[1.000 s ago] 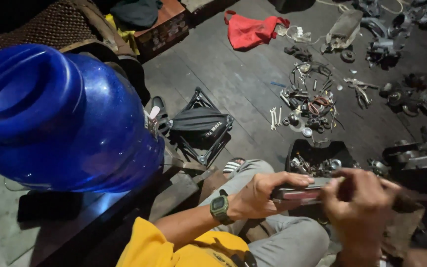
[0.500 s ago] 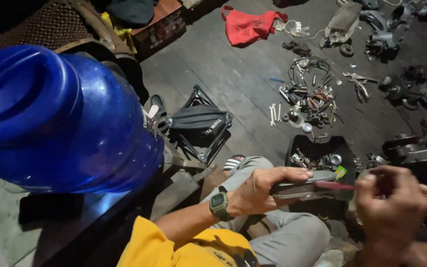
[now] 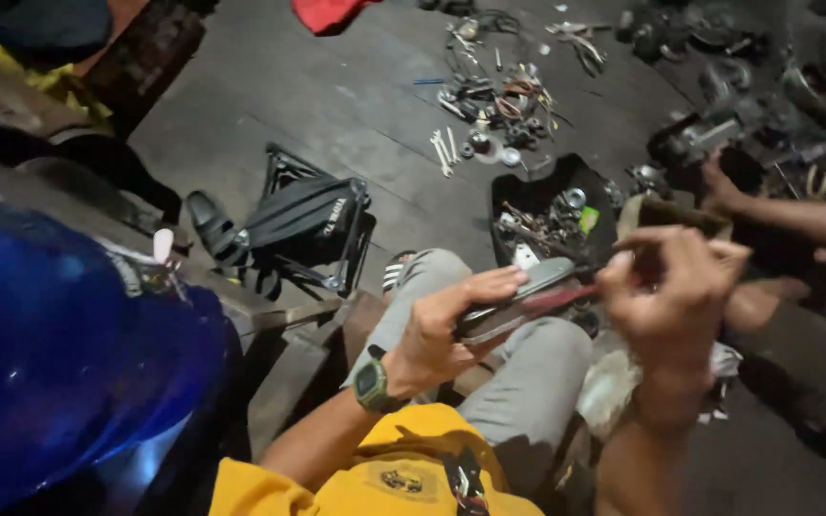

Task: Sanding a metal component with sandpaper to smooth its surface in a workshop.

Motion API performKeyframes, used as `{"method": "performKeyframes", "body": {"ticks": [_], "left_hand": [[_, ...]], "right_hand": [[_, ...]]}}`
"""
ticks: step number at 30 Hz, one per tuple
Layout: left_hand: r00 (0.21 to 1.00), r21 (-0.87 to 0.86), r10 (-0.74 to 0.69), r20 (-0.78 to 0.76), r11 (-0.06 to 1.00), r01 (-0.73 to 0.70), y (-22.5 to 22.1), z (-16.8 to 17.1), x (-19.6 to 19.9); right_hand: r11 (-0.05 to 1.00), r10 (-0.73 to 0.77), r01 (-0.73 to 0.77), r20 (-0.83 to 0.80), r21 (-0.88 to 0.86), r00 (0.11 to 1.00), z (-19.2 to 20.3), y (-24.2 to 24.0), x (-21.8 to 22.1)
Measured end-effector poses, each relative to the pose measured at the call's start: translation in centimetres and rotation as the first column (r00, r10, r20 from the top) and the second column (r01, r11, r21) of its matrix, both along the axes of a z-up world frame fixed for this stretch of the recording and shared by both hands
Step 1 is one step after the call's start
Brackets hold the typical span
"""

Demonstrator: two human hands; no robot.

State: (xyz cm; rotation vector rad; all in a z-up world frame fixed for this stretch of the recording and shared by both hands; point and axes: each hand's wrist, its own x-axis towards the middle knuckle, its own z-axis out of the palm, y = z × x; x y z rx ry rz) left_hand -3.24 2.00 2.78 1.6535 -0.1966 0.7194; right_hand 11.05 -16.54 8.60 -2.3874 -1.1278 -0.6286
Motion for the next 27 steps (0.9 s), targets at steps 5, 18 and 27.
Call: {"method": "performKeyframes", "body": {"ticks": [5,18,27], "left_hand": [[0.999,-0.051,0.024,0.027,0.998,-0.022,-1.0,-0.6,1.3],[0.994,-0.085,0.064,0.094,0.995,-0.056,-1.9,-0.1,1.6],[0.997,-0.086,0.027,0.076,0.996,-0.020,-2.1,-0.1,1.4]], "right_hand": [[0.997,-0.074,0.074,0.014,0.011,0.997,-0.9,-0.4,-0.2],[0.992,-0.056,0.060,-0.034,0.114,0.998,-2.5,-2.8,1.7],[0.991,-0.047,0.056,-0.077,0.122,0.996,-4.8,-4.6,2.3]]}}
